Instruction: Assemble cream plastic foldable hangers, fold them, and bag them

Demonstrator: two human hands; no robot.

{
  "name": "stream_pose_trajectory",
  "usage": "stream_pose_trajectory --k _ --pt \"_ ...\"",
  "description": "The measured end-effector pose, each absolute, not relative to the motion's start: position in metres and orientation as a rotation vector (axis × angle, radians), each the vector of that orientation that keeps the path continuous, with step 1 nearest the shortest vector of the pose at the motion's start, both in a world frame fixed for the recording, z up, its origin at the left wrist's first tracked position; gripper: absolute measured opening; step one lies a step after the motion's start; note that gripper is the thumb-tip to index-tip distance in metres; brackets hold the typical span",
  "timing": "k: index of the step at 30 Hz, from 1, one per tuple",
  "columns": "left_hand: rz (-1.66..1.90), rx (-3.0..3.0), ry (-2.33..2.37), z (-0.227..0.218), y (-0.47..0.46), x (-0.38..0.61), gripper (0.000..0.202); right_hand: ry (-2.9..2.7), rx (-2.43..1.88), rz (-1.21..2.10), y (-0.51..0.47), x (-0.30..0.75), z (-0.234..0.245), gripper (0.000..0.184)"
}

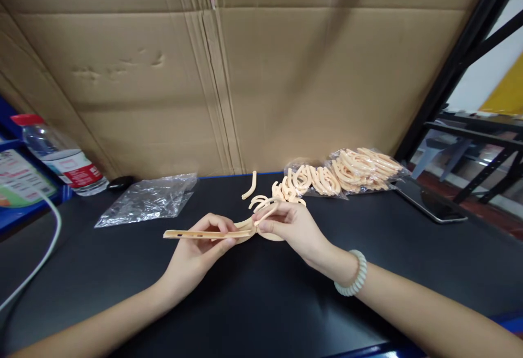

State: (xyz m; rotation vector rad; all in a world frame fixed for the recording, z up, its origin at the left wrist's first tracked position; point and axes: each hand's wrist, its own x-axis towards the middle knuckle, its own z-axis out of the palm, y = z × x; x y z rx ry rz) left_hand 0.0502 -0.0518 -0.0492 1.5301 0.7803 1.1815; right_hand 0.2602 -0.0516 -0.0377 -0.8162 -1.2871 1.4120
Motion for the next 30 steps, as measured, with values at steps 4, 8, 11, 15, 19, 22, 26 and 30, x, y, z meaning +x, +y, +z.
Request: stream_pose_trajectory --k 4,8,11,15,19,22,26,30 --pt "1.158 1.586 0.759 -0.051 -0.054 0.049 0.016 -1.369 -0.784 1.543 -0.054 0.259 -0.041 0.012" --pt "1.16 1.624 0.751 -0.053 -0.055 0.049 0.015 -1.327 -0.843 1.643 -0.058 0.257 -0.042 0.021" --pt "1.169 1.665 0.759 -0.053 -0.056 0.049 0.014 -1.319 -0.886 1.643 -0.059 0.256 -0.041 0.024" --pt "1.203 1.812 0.768 -0.051 -0.057 0.048 0.015 -1.318 -0.872 1.635 -0.059 0.255 -0.04 0.026" --pt "1.225 1.962 0.804 -0.05 -0.058 0.047 0.017 -1.296 -0.884 1.614 -0.061 0.253 -0.042 0.028" --pt "1.231 1.982 0.802 -0.05 -0.058 0.048 0.017 -1.31 -0.897 1.549 -0.063 0.25 -0.042 0.03" --pt "1.237 1.995 0.8 -0.048 -0.06 0.049 0.018 -1.344 -0.892 1.46 -0.065 0.247 -0.041 0.031" --pt "1.204 1.889 0.815 -0.046 -0.064 0.05 0.019 -1.371 -0.892 1.398 -0.067 0.245 -0.041 0.03"
